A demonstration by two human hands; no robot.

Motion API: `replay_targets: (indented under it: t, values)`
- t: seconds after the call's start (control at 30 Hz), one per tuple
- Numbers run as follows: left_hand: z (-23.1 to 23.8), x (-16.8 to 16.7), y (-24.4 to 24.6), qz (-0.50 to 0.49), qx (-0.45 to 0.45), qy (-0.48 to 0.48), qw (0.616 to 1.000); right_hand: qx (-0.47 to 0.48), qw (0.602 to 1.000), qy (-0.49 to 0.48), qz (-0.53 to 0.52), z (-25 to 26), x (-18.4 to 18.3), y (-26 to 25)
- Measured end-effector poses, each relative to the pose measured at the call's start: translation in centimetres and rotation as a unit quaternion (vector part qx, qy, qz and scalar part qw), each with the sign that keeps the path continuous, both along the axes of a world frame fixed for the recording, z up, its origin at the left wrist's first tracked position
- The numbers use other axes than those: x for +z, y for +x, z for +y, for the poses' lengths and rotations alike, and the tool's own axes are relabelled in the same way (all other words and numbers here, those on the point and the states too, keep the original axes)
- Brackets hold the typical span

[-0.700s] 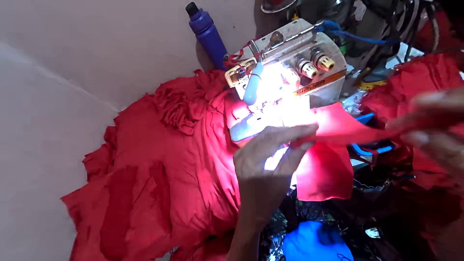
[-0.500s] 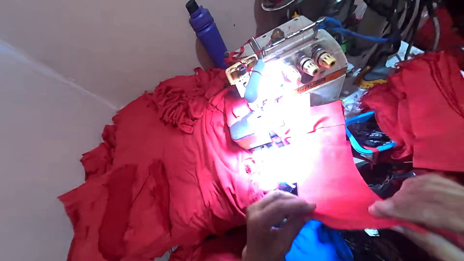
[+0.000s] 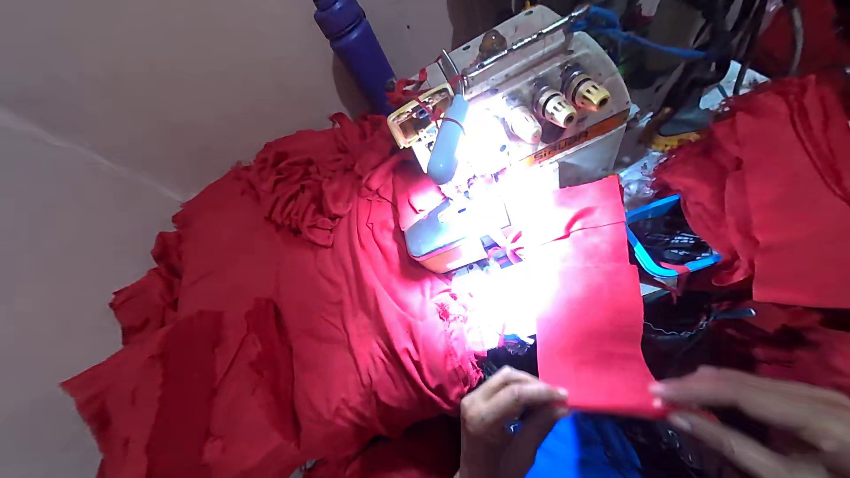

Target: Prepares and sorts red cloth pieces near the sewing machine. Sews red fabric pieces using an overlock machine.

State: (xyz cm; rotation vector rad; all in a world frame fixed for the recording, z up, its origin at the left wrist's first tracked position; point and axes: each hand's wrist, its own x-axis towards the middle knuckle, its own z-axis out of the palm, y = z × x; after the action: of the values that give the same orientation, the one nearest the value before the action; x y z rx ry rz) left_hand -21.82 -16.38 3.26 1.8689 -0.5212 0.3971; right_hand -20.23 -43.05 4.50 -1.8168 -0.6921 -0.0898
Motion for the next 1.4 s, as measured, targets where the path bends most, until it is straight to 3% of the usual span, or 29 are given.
replay_targets:
  t: [0.13,0.23,0.33,0.47,0.63,0.83,0.93,1.03,1.1,1.2,1.3,1.4]
  values:
    - [-1.6,0.6,6.1,-0.064,0.107,0.049,0.991,-0.209,0.974,-0.044,-0.077,2.1,-1.7,5.1]
    - [-2.6,0.1,9.2,-0.056,0.146,0.088,0.984,-0.286,0.946,-0.137,-0.07,3.2,-1.5,7.2]
    - [-3.0,-0.1,10.0,-0.009,0.157,0.135,0.978,-0.282,0.94,-0.188,-0.024,3.6,-1.2,7.7]
    - [-2.9,-0.7,10.4,0.018,0.154,0.148,0.977,-0.285,0.931,-0.225,-0.043,3.9,-1.7,8.4]
    - [-2.8,-0.9,10.4,0.043,0.13,0.101,0.985,-0.258,0.931,-0.24,-0.096,4.3,-1.2,9.0]
    - [-3.7,-1.6,9.4,-0.092,0.217,0.175,0.956,-0.12,0.944,-0.251,-0.176,4.8,-0.7,10.9]
    - [-3.5,-0.8,7.4,-0.084,0.236,0.126,0.96,-0.059,0.954,-0.222,-0.195,4.6,0.2,10.3]
    - [-2.3,0.5,5.5,0.016,0.176,-0.097,0.979,-0.022,0.972,-0.146,-0.182,5.2,1.1,9.0]
    - [-0.7,2.4,5.0,0.039,0.138,-0.182,0.973,0.017,0.986,-0.067,-0.152,6.1,1.9,8.4]
    - [1.9,5.4,6.0,-0.008,0.139,-0.154,0.978,0.046,0.991,0.03,-0.122,8.0,3.1,8.4]
    - [3.7,8.5,8.4,-0.079,0.166,-0.033,0.982,-0.003,0.992,0.036,-0.124,10.4,3.4,9.3]
    - [5.6,8.7,12.1,-0.105,0.191,0.101,0.971,-0.055,0.997,0.053,-0.023,13.3,2.1,11.2]
